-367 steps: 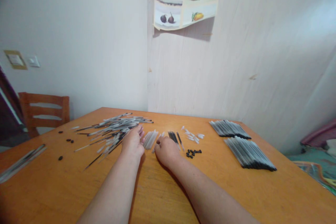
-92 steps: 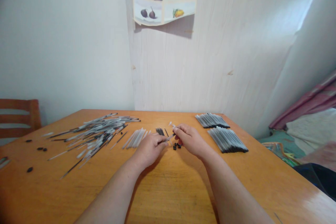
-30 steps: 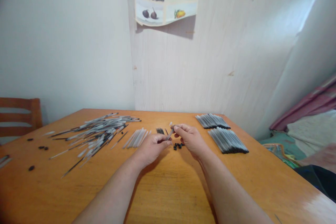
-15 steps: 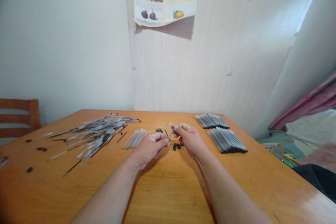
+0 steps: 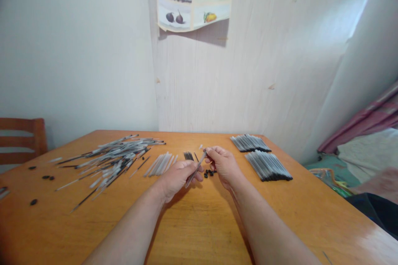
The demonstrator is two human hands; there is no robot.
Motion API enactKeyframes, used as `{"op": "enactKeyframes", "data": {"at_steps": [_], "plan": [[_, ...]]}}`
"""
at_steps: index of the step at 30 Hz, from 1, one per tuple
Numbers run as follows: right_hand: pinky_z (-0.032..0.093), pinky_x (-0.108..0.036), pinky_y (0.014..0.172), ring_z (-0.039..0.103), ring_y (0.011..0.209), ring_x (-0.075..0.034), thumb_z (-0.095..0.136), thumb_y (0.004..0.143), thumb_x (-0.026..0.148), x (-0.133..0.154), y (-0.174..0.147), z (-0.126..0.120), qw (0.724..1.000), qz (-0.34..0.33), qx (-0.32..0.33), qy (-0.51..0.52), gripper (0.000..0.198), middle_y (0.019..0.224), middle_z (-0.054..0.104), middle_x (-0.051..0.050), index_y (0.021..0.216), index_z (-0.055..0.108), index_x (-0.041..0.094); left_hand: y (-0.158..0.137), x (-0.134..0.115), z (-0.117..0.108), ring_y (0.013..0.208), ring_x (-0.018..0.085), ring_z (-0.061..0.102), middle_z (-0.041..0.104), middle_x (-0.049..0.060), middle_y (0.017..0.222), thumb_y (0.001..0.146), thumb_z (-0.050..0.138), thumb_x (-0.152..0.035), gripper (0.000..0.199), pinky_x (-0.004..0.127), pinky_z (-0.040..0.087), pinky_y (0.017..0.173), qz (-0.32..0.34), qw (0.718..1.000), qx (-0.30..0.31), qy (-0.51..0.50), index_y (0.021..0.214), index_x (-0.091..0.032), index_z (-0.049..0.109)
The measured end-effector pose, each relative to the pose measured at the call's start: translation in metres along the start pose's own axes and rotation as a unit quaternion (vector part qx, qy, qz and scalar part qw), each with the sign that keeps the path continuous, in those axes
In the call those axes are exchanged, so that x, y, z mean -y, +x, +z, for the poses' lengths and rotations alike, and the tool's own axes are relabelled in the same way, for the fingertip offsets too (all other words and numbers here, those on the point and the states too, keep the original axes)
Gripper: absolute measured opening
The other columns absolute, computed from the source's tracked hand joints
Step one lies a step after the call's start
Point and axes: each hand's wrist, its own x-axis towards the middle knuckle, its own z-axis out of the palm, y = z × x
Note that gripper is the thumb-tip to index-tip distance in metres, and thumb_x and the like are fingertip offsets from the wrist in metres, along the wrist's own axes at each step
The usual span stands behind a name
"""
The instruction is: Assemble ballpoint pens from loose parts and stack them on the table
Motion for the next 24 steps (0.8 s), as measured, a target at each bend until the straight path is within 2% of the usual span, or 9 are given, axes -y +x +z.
{"op": "enactKeyframes", "data": {"at_steps": [5, 9, 12, 15, 17, 19, 24], "plan": [[0.03, -0.02, 0.042, 0.045, 0.055, -0.008, 0.074, 0.072, 0.045, -0.0013, -0.0014, 0.0032, 1.0, 0.008, 0.001, 0.009, 0.031, 0.065, 0.058, 0.0, 0.074, 0.065, 0.015, 0.0045, 0.0043, 0.0009, 0.06, 0.011, 0.048, 0.062, 0.003, 0.07, 0.078, 0.062, -0.046, 0.032, 0.024, 0.033, 0.058, 0.052, 0.995, -0.066, 0.049, 0.078, -0.014, 0.061], [0.03, -0.02, 0.042, 0.046, 0.057, -0.008, 0.075, 0.071, 0.043, -0.0009, -0.0022, 0.0049, 1.0, 0.011, -0.002, 0.015, 0.03, 0.067, 0.059, -0.001, 0.075, 0.066, 0.015, 0.0078, 0.0067, 0.0018, 0.062, 0.011, 0.046, 0.056, -0.002, 0.067, 0.073, 0.068, -0.04, 0.026, 0.023, 0.032, 0.058, 0.082, 0.987, -0.106, 0.089, 0.076, -0.015, 0.059], [0.03, -0.02, 0.042, 0.046, 0.056, -0.008, 0.074, 0.071, 0.043, -0.0004, -0.0015, 0.0039, 1.0, 0.009, -0.007, 0.019, 0.029, 0.067, 0.059, -0.001, 0.077, 0.067, 0.015, 0.0067, 0.0066, 0.0015, 0.066, 0.012, 0.051, 0.063, 0.002, 0.076, 0.077, 0.062, -0.049, 0.034, 0.024, 0.036, 0.062, 0.076, 0.992, -0.083, 0.059, 0.085, -0.015, 0.062], [0.03, -0.021, 0.043, 0.045, 0.055, -0.009, 0.074, 0.071, 0.042, -0.0003, -0.0005, 0.0021, 1.0, 0.008, -0.011, 0.028, 0.028, 0.066, 0.058, -0.001, 0.077, 0.067, 0.015, 0.0039, 0.0052, 0.0003, 0.067, 0.015, 0.056, 0.068, 0.007, 0.08, 0.081, 0.05, -0.063, 0.054, 0.026, 0.038, 0.062, 0.022, 0.999, -0.03, 0.011, 0.096, -0.013, 0.065], [0.03, -0.02, 0.043, 0.046, 0.056, -0.009, 0.074, 0.071, 0.041, -0.0004, 0.0, 0.0012, 0.999, 0.01, -0.01, 0.034, 0.028, 0.068, 0.059, -0.001, 0.078, 0.067, 0.015, 0.0029, 0.0046, -0.0003, 0.065, 0.015, 0.057, 0.068, 0.009, 0.078, 0.081, 0.049, -0.065, 0.058, 0.026, 0.039, 0.061, 0.0, 1.0, -0.001, -0.01, 0.099, -0.012, 0.065], [0.031, -0.02, 0.044, 0.046, 0.057, -0.009, 0.075, 0.071, 0.041, -0.0007, 0.0002, 0.0008, 0.999, 0.011, -0.008, 0.038, 0.028, 0.068, 0.059, -0.001, 0.077, 0.067, 0.015, 0.0029, 0.0046, -0.0005, 0.063, 0.014, 0.056, 0.068, 0.009, 0.076, 0.081, 0.052, -0.061, 0.054, 0.026, 0.038, 0.061, 0.004, 1.0, 0.004, -0.016, 0.097, -0.011, 0.065], [0.029, -0.02, 0.042, 0.044, 0.053, -0.008, 0.075, 0.07, 0.041, -0.0032, 0.001, 0.0017, 0.999, 0.014, -0.006, 0.032, 0.028, 0.066, 0.058, -0.001, 0.074, 0.065, 0.015, 0.0044, 0.0053, 0.0009, 0.066, 0.014, 0.057, 0.068, 0.007, 0.073, 0.079, 0.06, -0.046, 0.033, 0.027, 0.04, 0.065, 0.042, 0.998, -0.046, 0.022, 0.081, -0.013, 0.064]]}}
